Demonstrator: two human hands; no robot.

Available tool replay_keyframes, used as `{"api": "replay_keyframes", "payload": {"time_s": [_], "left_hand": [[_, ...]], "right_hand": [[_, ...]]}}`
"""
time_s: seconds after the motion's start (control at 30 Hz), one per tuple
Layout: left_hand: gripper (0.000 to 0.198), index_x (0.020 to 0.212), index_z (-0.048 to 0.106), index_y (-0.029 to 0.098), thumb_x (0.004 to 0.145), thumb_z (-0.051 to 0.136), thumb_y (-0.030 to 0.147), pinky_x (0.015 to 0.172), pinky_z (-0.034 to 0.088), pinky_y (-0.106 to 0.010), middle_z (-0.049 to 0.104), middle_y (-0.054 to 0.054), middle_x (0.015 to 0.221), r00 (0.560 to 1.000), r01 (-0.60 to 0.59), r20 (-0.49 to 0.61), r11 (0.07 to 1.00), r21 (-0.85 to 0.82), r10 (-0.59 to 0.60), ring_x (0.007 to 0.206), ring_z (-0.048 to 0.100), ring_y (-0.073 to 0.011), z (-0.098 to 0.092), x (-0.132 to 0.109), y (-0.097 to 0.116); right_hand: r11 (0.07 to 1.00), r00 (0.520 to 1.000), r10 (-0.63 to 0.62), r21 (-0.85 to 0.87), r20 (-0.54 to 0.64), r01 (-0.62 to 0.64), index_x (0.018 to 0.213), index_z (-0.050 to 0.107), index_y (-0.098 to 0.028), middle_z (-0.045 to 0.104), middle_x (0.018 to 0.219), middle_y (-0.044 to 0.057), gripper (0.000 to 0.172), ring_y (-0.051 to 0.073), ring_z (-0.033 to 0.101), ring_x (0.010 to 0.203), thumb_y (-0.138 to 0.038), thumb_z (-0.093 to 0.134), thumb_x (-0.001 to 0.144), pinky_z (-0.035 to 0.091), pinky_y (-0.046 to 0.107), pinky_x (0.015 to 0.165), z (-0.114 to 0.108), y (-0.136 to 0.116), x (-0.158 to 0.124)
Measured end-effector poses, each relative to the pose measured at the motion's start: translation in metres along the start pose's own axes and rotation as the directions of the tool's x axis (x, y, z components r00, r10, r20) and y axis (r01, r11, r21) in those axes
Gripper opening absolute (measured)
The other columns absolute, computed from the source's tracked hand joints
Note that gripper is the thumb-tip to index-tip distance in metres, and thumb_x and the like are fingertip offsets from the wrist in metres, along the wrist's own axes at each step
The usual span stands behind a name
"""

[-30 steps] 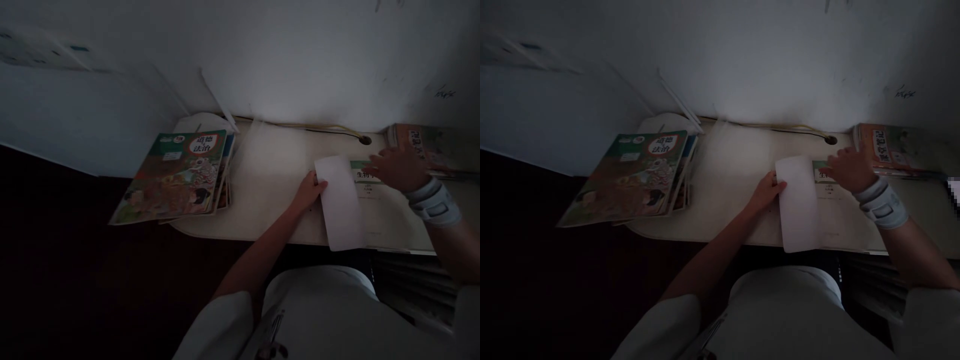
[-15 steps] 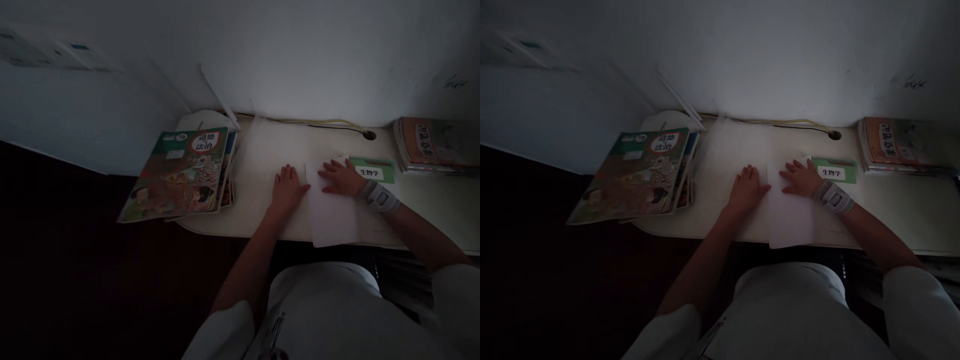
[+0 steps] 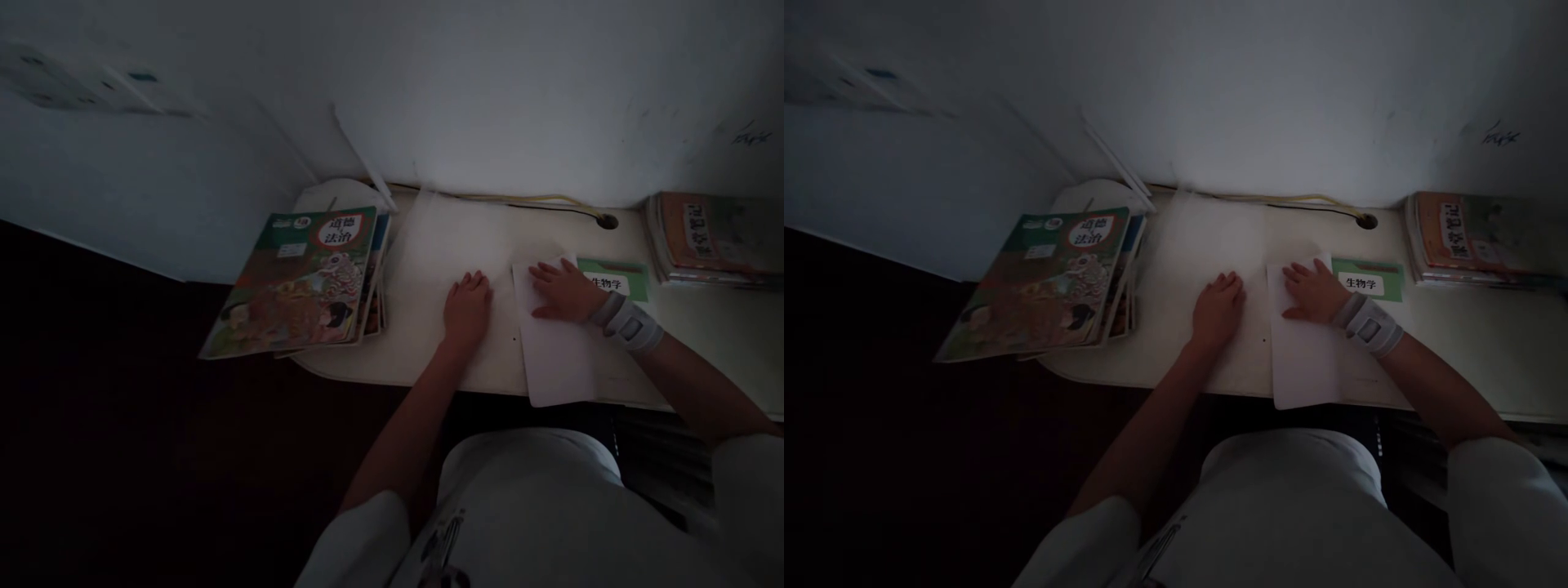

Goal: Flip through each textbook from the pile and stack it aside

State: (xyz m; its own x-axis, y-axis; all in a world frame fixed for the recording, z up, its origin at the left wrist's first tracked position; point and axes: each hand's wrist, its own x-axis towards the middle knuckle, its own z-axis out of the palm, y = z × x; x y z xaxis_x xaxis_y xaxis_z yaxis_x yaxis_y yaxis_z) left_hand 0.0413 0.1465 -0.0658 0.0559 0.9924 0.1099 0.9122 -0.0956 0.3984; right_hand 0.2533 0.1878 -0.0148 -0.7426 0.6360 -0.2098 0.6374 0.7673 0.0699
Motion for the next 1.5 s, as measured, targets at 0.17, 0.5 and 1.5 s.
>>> {"api": "replay_keyframes", "payload": {"time_s": [0.17,0.5,1.5], "left_hand": [[0.038,0.120,0.058,0.013,0.094,0.033,0.024,0.108,0.027,-0.042,0.050,-0.014,0.136,1.000,-0.006,-0.005,1.000,0.017,0.006,0.131,0.039,-0.0247,-0.001,0.000,0.000],[0.066,0.141,0.032,0.008,0.090,0.038,0.049,0.112,0.020,-0.044,0.033,-0.016,0.148,0.995,-0.057,0.095,0.976,0.208,0.037,0.138,0.026,-0.0289,-0.005,-0.009,0.012],[0.073,0.145,0.025,0.011,0.088,0.037,0.056,0.113,0.013,-0.050,0.024,-0.015,0.152,0.982,-0.098,0.179,0.979,0.181,0.065,0.141,0.015,-0.0331,-0.007,-0.011,0.012]], "right_hand": [[0.998,0.998,-0.057,0.029,0.017,0.056,0.140,0.035,-0.011,0.031,0.147,0.021,0.069,0.031,0.035,0.133,-0.055,0.040,0.088,0.029,0.054,0.104,0.002,-0.013,0.018],[0.999,0.998,0.049,-0.007,-0.029,-0.049,0.139,0.035,-0.004,0.031,0.146,0.023,0.073,0.033,0.031,0.134,-0.056,0.040,0.089,0.026,0.057,0.105,-0.003,-0.018,0.034],[0.989,0.959,-0.150,-0.050,-0.241,0.142,0.120,0.057,-0.003,0.055,0.127,0.024,0.062,0.032,0.052,0.117,-0.051,0.059,0.080,0.035,0.049,0.103,0.026,-0.133,-0.065]]}}
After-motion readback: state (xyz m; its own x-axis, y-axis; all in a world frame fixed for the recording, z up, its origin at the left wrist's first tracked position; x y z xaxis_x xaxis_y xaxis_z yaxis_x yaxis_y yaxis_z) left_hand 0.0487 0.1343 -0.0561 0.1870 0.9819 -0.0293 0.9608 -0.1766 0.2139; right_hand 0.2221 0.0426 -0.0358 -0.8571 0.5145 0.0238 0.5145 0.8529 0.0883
